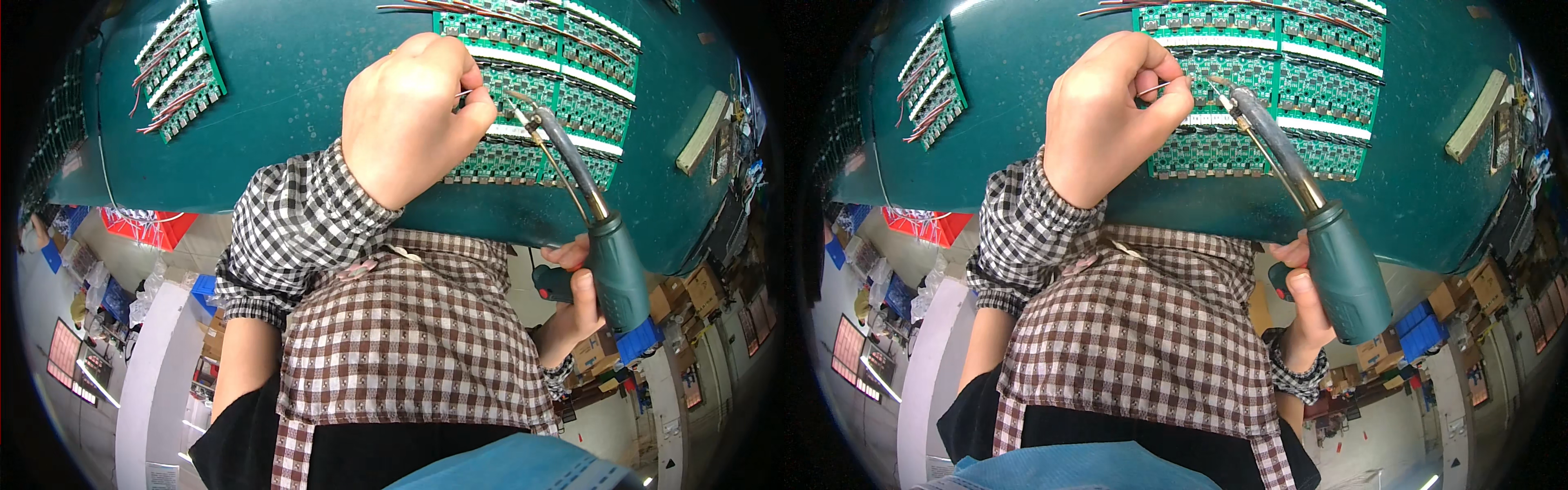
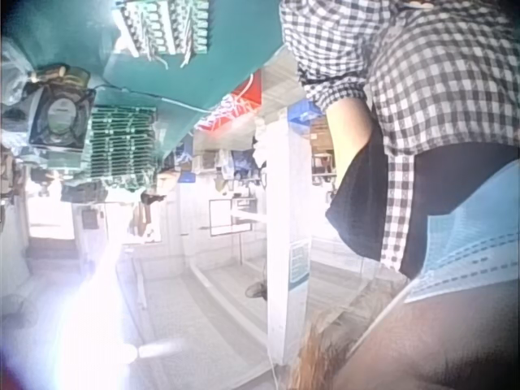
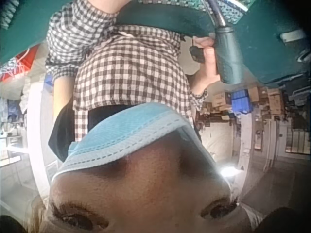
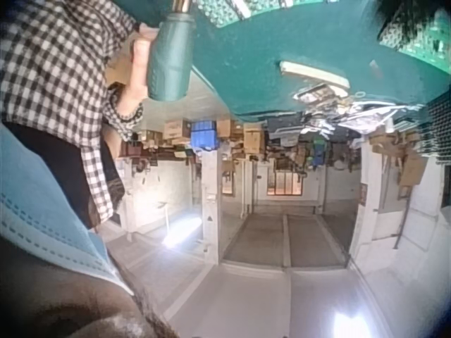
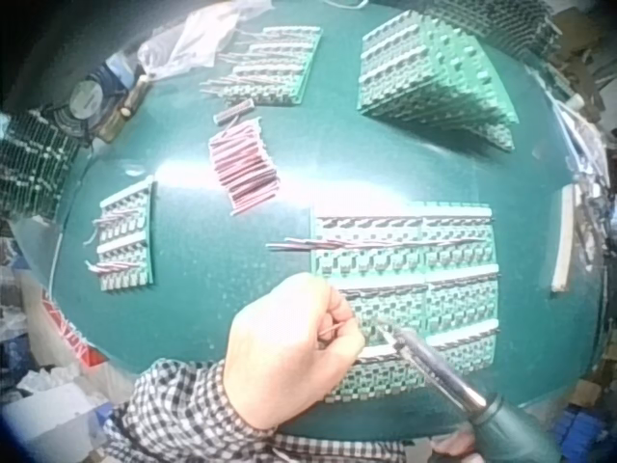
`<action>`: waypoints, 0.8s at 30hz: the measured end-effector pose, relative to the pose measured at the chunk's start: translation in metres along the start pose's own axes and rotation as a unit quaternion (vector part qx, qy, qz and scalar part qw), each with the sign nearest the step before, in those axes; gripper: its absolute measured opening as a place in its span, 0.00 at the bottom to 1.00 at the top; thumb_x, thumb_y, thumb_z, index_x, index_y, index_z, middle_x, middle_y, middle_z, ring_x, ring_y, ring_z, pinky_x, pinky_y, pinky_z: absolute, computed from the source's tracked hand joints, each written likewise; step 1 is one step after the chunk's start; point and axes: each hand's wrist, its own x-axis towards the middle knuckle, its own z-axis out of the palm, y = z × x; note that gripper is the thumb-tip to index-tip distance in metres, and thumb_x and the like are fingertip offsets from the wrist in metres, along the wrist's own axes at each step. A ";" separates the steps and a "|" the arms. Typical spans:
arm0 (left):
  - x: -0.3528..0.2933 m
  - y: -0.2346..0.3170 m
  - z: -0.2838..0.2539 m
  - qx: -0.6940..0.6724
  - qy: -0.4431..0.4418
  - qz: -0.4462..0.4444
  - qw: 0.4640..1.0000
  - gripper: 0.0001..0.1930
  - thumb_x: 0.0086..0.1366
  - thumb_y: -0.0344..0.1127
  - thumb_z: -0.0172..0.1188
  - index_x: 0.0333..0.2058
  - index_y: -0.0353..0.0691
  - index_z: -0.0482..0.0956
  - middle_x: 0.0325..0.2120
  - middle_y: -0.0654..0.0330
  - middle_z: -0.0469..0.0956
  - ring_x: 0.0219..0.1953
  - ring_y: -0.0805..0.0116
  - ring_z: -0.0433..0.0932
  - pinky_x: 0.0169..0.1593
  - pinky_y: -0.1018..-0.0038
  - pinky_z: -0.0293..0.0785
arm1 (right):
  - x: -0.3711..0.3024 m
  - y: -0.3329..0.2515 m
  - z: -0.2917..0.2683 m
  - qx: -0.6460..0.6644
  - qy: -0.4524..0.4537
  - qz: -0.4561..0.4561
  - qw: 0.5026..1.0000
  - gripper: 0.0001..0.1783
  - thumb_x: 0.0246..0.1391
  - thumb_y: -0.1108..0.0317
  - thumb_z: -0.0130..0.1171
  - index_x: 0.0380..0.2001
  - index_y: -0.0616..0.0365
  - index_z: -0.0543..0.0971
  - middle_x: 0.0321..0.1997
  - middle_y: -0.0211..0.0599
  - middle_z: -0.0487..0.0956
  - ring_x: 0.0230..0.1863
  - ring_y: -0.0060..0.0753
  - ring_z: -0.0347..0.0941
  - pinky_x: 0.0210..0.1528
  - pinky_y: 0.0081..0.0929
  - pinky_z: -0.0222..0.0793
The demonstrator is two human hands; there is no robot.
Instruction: The person removes a rubber band from a bundle of wires, places the wires onto circuit boards, and solders them using a soldering iron.
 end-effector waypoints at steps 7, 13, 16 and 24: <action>0.002 0.001 -0.008 0.009 -0.044 -0.010 0.999 0.06 0.46 0.27 0.62 0.25 0.38 0.74 0.19 0.64 0.70 0.20 0.75 0.69 0.24 0.80 0.67 | 0.009 0.006 -0.015 0.097 0.024 0.023 0.995 0.26 0.50 0.57 0.54 0.42 0.72 0.67 0.25 0.40 0.68 0.26 0.34 0.69 0.28 0.33 0.75; 0.021 -0.009 -0.064 0.008 0.072 -0.022 0.997 0.09 0.53 0.25 0.60 0.36 0.36 0.75 0.28 0.64 0.72 0.29 0.77 0.72 0.32 0.83 0.68 | 0.018 0.021 -0.050 0.241 0.006 0.032 0.970 0.23 0.56 0.54 0.50 0.44 0.64 0.65 0.27 0.35 0.68 0.34 0.30 0.68 0.33 0.29 0.75; 0.036 -0.047 -0.054 0.154 0.074 0.017 0.985 0.08 0.52 0.28 0.60 0.33 0.38 0.75 0.27 0.60 0.72 0.27 0.70 0.73 0.31 0.77 0.70 | 0.031 0.024 -0.056 0.271 0.031 0.034 0.962 0.24 0.54 0.53 0.52 0.42 0.65 0.66 0.25 0.36 0.68 0.30 0.30 0.69 0.30 0.30 0.76; 0.036 -0.058 -0.053 0.202 0.093 -0.026 0.975 0.06 0.52 0.31 0.62 0.28 0.39 0.75 0.23 0.63 0.71 0.22 0.71 0.70 0.28 0.76 0.68 | 0.031 0.027 -0.056 0.275 -0.017 0.011 0.961 0.23 0.56 0.53 0.50 0.44 0.62 0.64 0.27 0.33 0.69 0.32 0.27 0.68 0.33 0.26 0.75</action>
